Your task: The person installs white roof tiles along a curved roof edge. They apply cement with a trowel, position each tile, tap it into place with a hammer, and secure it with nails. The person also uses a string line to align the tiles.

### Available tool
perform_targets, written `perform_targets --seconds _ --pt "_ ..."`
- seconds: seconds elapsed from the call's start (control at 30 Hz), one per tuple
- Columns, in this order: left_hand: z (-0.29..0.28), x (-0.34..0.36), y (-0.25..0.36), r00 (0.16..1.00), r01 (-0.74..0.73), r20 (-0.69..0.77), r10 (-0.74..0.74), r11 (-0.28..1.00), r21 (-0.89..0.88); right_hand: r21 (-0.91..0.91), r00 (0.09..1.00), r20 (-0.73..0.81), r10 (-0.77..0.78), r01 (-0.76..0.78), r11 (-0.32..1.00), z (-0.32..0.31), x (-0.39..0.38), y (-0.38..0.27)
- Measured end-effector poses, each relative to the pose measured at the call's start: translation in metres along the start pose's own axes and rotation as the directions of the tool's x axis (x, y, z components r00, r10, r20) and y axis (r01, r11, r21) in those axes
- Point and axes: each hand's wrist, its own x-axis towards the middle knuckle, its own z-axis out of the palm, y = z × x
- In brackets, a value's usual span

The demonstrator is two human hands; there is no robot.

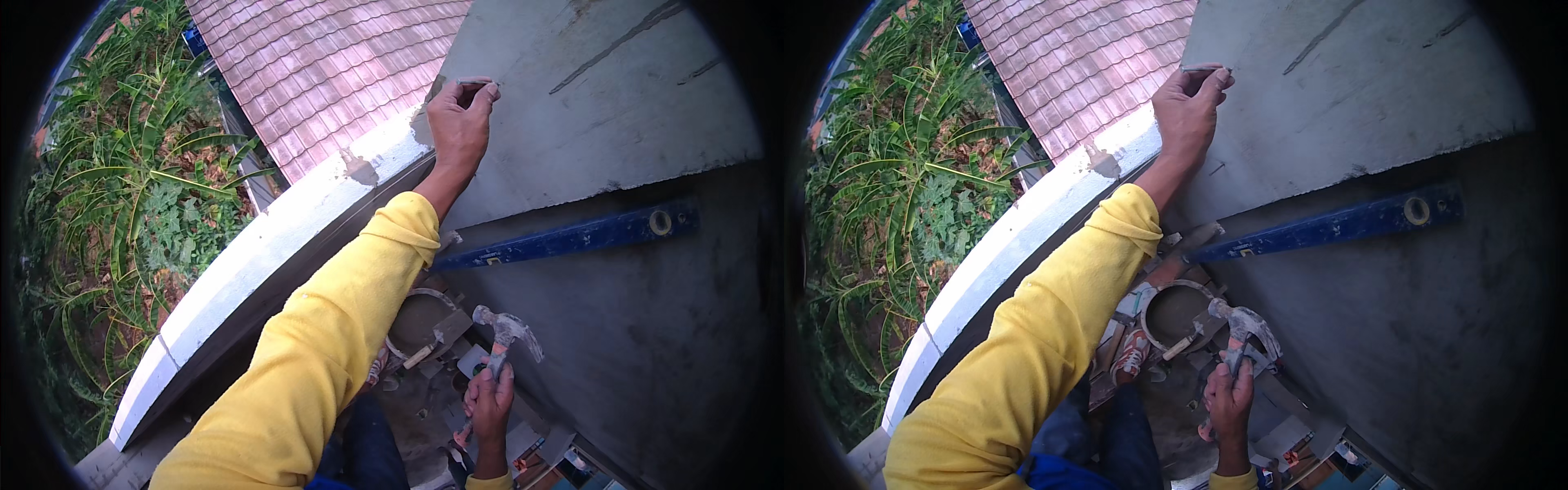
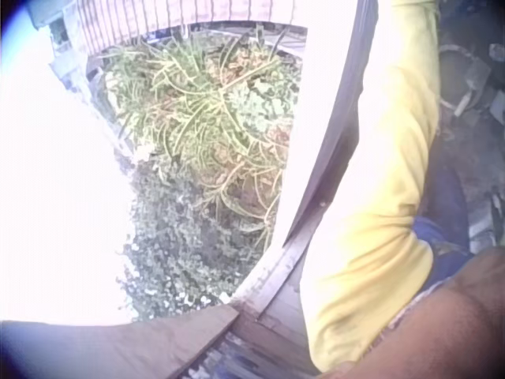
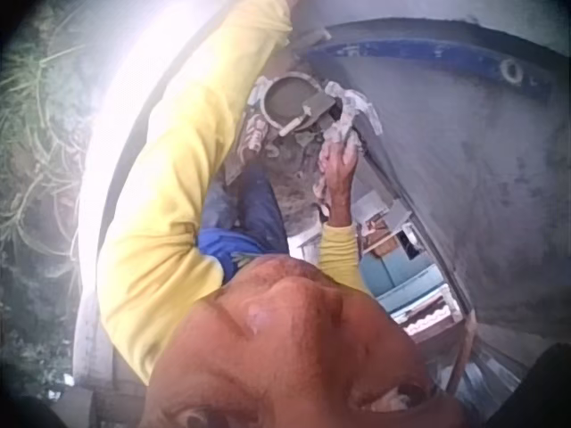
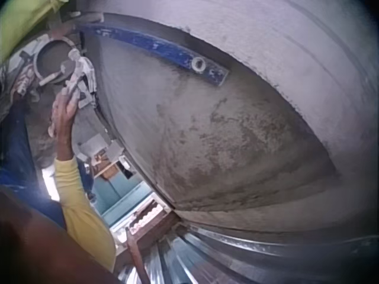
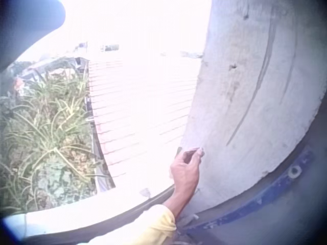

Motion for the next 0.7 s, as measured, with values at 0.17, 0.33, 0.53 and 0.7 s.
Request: perform_targets --seconds 0.17,0.33,0.53,0.7 --pt "0.012 0.013 -0.010 0.997 -0.071 -0.017 0.072 0.997 0.021 -0.039 0.997 -0.039 -0.065 0.064 0.997 -0.001 0.015 -0.016" --pt "0.014 0.015 -0.014 0.998 -0.063 -0.020 0.062 0.997 -0.039 -0.002 0.996 -0.028 -0.086 0.086 0.996 0.008 0.024 -0.030" --pt "0.011 0.020 -0.021 0.997 -0.082 0.009 0.083 0.996 -0.043 -0.010 0.992 -0.021 -0.128 0.128 0.992 0.020 0.038 -0.042" --pt "0.010 0.020 -0.022 0.996 -0.089 0.013 0.090 0.995 -0.043 -0.046 0.966 0.053 -0.255 0.257 0.965 0.022 0.053 -0.048"
